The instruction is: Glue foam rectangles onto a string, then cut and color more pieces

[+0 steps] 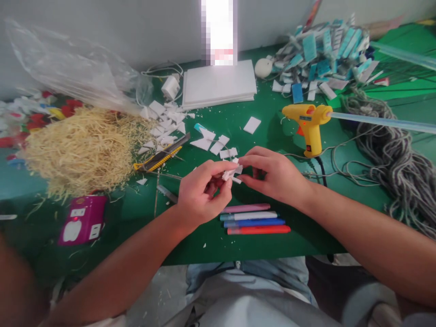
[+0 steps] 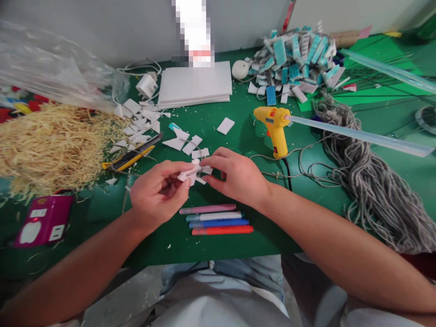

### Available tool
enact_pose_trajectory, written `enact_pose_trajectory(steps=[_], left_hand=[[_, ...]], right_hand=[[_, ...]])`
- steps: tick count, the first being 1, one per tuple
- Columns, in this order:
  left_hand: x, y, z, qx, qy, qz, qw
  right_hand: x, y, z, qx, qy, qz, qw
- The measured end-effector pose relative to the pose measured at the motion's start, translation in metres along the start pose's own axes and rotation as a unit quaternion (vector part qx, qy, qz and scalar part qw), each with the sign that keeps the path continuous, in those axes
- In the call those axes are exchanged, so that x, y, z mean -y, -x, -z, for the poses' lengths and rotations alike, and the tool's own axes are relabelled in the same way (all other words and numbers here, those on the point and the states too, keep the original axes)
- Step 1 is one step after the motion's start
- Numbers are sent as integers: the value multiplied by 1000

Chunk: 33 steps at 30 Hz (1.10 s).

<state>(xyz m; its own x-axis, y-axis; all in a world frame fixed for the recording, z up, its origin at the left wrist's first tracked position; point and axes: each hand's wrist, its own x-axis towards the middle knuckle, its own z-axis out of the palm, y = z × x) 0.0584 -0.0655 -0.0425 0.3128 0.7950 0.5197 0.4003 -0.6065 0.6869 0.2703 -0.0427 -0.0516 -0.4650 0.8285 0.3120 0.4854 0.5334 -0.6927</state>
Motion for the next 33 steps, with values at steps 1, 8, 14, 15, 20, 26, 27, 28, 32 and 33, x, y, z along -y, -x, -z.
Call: enact_pose_trajectory(steps=[1,8,14,15,20,26,27,28,32,33], left_hand=[[0,0,-1,5,-1,-8,1000],[3,-2,-1,1,-28,-4,1000],[3,-5,3,-19,-102,-4,995],[4,-6,4,-21,-112,1,994],[10,-7,4,1,-117,41,992],[11,-10,8,69,9,172,983],[10,-12,10,69,32,198,977],[8,-13,12,65,54,222,971],[5,-20,21,59,141,303,941],[5,-22,23,58,164,316,933]], right_hand=[[-1,-1,-2,-1,-14,15,1000],[0,-1,-2,-41,-40,34,998],[5,0,11,-82,-56,-64,993],[6,0,13,-85,-58,-78,992],[15,-1,18,-115,-104,-150,977],[21,-2,20,-154,-238,-250,926],[21,-2,21,-161,-256,-257,918],[21,-3,21,-166,-273,-262,911],[18,-6,21,-191,-326,-279,883],[18,-6,21,-197,-339,-285,875]])
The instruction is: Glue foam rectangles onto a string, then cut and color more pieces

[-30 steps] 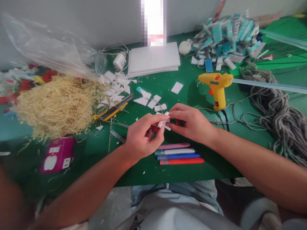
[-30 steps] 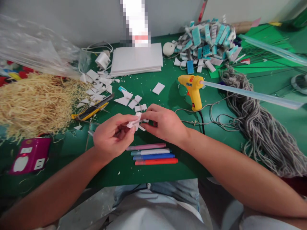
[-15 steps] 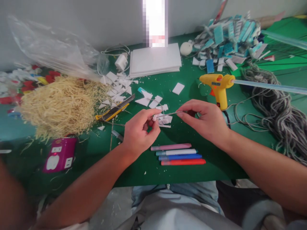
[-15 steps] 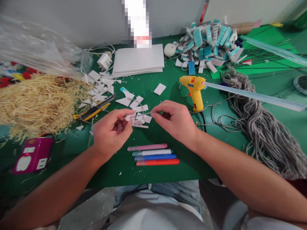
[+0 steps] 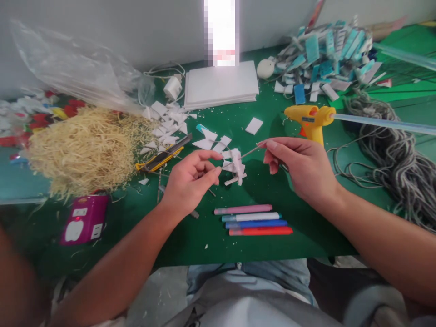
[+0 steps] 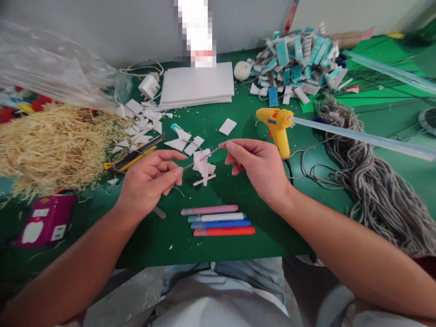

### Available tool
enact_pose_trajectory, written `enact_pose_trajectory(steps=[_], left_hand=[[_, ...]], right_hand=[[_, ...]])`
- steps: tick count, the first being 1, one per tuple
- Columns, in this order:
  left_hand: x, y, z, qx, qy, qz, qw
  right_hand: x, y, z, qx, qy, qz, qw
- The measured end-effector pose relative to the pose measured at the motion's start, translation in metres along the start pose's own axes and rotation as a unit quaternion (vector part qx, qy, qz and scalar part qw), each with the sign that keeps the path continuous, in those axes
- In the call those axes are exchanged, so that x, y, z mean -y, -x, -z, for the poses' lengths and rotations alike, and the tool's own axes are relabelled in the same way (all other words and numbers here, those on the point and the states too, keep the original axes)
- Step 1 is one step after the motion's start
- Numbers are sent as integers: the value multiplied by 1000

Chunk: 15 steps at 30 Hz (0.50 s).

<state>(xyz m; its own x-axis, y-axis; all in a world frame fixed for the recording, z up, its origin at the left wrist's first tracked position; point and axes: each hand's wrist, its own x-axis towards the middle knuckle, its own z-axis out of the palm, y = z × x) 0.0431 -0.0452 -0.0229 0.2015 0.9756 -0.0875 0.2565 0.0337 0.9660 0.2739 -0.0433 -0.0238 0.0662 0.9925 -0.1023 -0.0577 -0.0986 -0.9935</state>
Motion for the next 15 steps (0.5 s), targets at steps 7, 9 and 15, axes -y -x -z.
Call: enact_pose_trajectory(steps=[7,9,15], left_hand=[[-8,-2,12,0,119,41,992],[-11,-3,15,-8,135,48,990],[-12,-8,23,6,160,28,987]], right_hand=[[3,-4,-1,-66,-83,-34,994],[4,-5,-1,-88,-99,-26,991],[-3,-7,4,-88,-96,-1,992]])
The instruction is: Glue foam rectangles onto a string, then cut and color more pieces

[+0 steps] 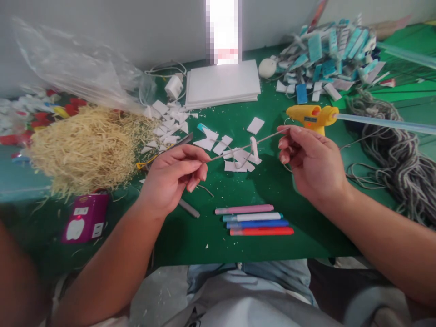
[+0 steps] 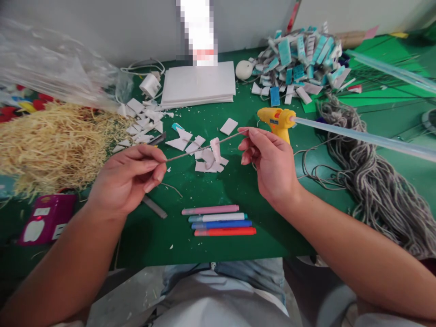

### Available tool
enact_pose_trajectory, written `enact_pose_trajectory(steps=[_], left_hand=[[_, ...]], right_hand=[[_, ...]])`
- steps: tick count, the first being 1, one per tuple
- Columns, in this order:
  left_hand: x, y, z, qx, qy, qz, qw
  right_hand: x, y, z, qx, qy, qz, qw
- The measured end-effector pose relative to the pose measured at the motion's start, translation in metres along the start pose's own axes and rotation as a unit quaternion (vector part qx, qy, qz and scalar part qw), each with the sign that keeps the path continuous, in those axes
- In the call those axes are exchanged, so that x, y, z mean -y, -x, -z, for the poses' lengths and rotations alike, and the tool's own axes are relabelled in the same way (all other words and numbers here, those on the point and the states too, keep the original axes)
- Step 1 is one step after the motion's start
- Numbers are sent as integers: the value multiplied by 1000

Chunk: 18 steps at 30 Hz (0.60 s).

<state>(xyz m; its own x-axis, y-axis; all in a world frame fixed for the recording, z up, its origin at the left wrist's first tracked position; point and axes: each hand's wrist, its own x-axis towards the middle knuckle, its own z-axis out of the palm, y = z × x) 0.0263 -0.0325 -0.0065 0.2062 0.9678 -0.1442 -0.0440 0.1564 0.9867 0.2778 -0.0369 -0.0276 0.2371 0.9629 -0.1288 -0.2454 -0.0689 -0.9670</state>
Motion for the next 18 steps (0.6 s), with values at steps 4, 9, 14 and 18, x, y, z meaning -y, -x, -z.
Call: enact_pose_trajectory(steps=[4,9,14,18], left_hand=[[5,1,3,55,-3,-45,997],[13,14,-1,61,-66,-90,992],[24,21,-10,43,-57,-132,989],[31,19,-22,-28,-123,-231,965]], right_hand=[[-2,3,3,25,55,41,997],[4,17,1,68,196,146,967],[5,25,0,216,345,337,849],[-1,25,-1,256,366,421,789]])
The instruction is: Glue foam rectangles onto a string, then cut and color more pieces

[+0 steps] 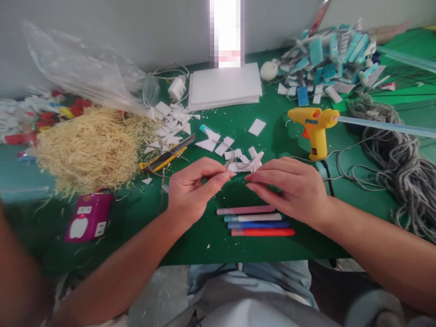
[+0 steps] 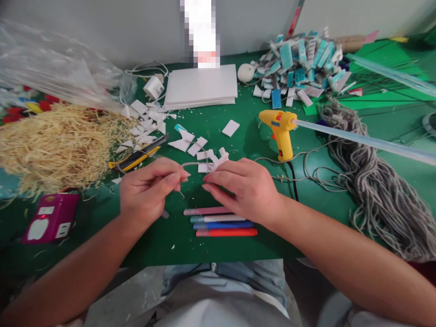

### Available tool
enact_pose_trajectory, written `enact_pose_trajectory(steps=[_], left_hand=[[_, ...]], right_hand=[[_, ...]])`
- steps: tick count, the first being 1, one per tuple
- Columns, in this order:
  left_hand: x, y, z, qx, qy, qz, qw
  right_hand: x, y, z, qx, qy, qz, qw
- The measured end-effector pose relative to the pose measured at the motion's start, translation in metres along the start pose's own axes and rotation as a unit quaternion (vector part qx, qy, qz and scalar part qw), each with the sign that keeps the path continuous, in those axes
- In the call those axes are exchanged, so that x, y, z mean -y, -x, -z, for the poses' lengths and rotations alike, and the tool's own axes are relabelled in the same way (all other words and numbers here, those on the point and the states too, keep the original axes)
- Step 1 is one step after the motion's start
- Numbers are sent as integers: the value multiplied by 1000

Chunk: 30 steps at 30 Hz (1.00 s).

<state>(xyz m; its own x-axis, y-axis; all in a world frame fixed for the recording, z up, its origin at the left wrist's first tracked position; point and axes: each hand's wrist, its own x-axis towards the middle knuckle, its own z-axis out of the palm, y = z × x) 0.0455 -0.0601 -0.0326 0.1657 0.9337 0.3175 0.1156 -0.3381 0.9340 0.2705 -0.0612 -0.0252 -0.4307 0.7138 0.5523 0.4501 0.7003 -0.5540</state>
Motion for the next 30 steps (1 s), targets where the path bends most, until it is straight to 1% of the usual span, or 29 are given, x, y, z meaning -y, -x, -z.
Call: enact_pose_trajectory(steps=[2,3,8,11,14,16,19,21,25,30], left_hand=[[1,1,-6,-20,-66,-47,996],[1,2,-8,-17,-90,-65,994],[2,6,-15,35,-133,-110,984],[3,6,-17,44,-155,-138,977],[3,5,-17,50,-175,-150,972],[3,4,-16,50,-189,-149,969],[3,4,-15,50,-203,-152,966],[4,4,-15,53,-207,-162,963],[5,4,-15,53,-234,-184,953],[5,3,-15,63,-271,-191,942]], right_hand=[[0,1,-4,10,5,-8,1000],[0,2,-5,13,1,-22,1000],[2,4,-10,-5,-90,-98,991],[5,3,-11,-14,-144,-157,977],[8,0,-11,-17,-208,-242,948],[9,-1,-11,-24,-276,-293,915],[8,-4,-11,-42,-377,-339,861],[8,-5,-11,-55,-413,-357,836],[5,-7,-12,-83,-441,-379,809],[1,-7,-13,-84,-475,-393,783]])
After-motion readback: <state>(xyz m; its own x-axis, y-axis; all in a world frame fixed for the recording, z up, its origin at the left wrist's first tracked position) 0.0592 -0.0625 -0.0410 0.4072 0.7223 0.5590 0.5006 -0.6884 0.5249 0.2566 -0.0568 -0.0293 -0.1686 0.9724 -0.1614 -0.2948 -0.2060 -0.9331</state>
